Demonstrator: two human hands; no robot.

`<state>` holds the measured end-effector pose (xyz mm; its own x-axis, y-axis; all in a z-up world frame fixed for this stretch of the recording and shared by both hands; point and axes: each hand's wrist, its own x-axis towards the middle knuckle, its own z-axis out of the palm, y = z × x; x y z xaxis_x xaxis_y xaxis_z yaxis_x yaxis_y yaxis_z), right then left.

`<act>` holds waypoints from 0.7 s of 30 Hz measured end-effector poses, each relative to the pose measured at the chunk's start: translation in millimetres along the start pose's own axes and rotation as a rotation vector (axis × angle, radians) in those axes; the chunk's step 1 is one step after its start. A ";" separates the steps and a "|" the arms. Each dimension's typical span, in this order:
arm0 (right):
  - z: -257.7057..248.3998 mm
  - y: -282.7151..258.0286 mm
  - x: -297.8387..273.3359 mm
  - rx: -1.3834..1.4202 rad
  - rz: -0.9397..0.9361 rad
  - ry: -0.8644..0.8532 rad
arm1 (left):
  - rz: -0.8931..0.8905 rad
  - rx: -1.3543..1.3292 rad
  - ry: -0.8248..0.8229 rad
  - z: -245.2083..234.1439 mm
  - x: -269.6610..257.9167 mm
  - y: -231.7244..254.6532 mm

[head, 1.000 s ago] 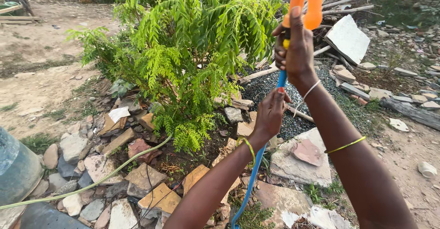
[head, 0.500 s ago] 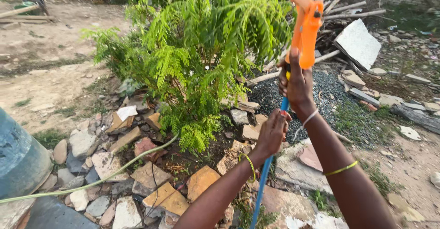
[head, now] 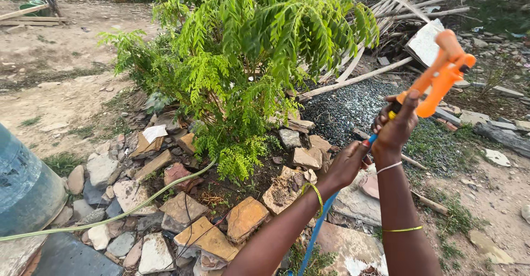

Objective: The person waters a plant and sprays the ground using a hose nozzle.

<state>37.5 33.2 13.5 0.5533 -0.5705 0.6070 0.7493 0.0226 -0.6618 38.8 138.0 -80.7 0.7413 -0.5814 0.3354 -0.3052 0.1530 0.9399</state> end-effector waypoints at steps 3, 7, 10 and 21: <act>-10.1 0.8 -7.7 -0.020 -0.036 0.068 | 0.010 -0.025 0.006 7.3 2.9 3.6; -17.9 2.8 -20.4 0.014 -0.058 0.062 | 0.024 -0.017 -0.016 10.7 -2.6 16.1; -17.4 5.2 -34.6 0.037 -0.071 0.036 | 0.028 0.060 0.032 8.2 -9.8 23.5; 18.3 -1.9 -95.1 0.101 0.147 -0.208 | 0.135 -0.187 0.109 -10.8 -64.9 14.2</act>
<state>-9.8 102.4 -34.9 0.7135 -0.3743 0.5922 0.6825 0.1805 -0.7082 -7.2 186.6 -88.5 0.7648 -0.4575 0.4537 -0.2972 0.3743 0.8784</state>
